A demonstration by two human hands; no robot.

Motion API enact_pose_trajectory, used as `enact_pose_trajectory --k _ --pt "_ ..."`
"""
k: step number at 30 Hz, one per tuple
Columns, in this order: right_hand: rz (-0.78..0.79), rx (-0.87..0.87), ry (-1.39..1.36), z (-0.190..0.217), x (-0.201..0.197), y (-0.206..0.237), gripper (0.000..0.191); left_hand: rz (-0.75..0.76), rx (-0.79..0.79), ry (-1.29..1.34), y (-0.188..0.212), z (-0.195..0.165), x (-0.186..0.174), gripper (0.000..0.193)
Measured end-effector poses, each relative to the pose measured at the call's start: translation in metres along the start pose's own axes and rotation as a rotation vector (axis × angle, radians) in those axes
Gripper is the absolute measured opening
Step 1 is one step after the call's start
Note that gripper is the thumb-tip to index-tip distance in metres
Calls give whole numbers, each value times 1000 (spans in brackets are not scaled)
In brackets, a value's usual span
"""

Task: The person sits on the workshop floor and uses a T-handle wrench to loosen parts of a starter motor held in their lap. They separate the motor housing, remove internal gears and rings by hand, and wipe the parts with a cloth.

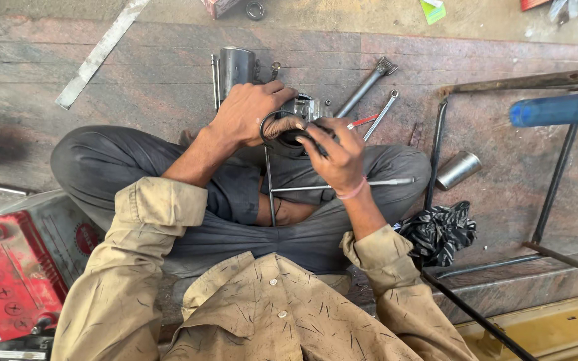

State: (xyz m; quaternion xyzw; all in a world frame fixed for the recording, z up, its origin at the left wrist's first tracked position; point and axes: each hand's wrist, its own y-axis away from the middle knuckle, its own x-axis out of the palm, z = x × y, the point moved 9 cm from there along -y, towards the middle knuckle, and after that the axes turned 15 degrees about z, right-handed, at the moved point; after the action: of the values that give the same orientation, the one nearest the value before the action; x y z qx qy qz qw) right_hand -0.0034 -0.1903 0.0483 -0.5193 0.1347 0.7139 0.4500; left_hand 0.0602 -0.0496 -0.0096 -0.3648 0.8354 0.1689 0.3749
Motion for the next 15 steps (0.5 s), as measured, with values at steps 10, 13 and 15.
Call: enact_pose_trajectory --k 10,13,15 --pt "42 -68 67 -4 5 -3 19 28 -7 -22 2 -6 1 85" --pt "22 -11 8 -12 4 0 18 49 -18 -34 2 -6 2 87" --pt "8 22 -56 -20 1 3 18 55 -18 -49 3 -7 2 89"
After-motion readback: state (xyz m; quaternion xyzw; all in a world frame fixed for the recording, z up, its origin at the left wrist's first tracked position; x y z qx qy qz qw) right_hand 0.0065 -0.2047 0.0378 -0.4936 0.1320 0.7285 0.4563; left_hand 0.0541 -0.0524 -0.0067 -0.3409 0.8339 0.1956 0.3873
